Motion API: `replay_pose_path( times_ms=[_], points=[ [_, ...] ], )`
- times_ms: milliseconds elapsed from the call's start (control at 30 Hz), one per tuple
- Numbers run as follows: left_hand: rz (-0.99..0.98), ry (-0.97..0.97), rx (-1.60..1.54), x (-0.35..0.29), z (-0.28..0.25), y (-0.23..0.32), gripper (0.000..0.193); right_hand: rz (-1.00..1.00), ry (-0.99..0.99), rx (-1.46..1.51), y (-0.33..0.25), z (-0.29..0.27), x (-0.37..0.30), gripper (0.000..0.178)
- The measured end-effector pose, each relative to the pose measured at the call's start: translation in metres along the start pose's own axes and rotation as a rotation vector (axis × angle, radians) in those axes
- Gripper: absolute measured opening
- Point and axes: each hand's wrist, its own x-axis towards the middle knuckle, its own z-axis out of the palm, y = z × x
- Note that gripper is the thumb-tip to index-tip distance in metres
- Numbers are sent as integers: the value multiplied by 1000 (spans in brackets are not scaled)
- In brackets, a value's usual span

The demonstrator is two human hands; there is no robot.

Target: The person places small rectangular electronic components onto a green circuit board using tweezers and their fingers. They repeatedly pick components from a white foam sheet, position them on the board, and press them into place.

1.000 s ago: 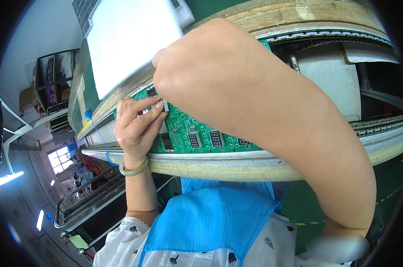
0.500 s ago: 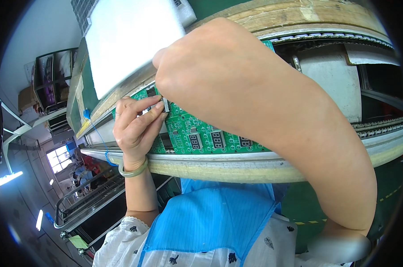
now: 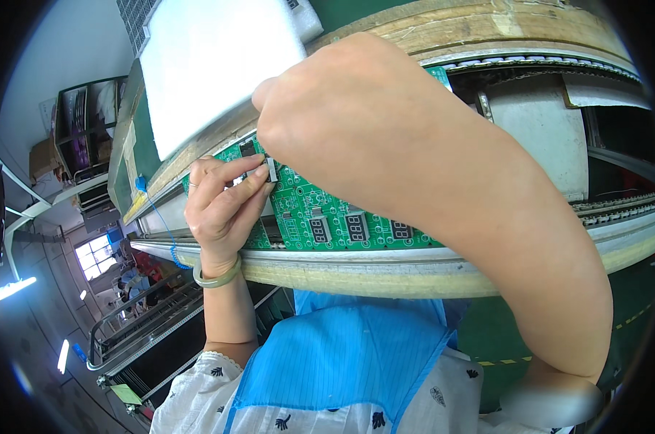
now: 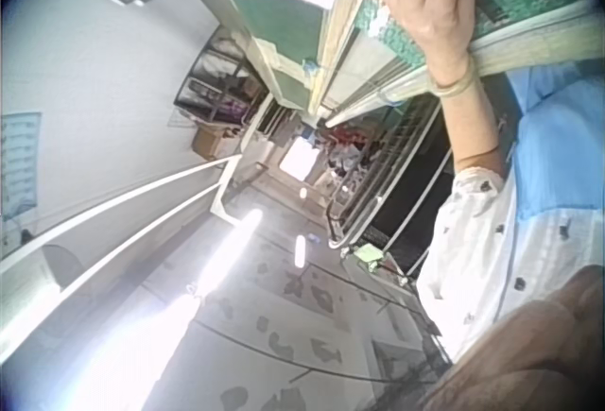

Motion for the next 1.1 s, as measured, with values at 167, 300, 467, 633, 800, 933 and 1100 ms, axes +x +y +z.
replay_pose_path(
  times_ms=[167, 300, 467, 633, 800, 933, 1100],
  points=[
    [-3, -2, 1, 0, -1, 0, 28, -23, 19, 18, 2, 0, -1, 3],
    [12, -4, 17, 0, -1, 0, 28, -27, 20, 21, 3, -4, -2, 2],
    [33, 6, 34, -1, 1, -3, 28, -31, 25, 19, 2, -6, -2, 3],
    [25, 11, 29, 0, 2, -2, 28, -27, 53, 32, 2, -2, -3, 5],
    [26, 18, 18, -2, 2, -3, 29, -31, 21, 20, 2, -3, -2, 5],
    [22, 14, 9, -1, 3, -3, 30, -33, 27, 45, 2, -4, -2, 5],
    [18, 13, 2, -2, 3, -2, 31, -44, 57, 47, 3, 1, -3, 8]
  ],
)
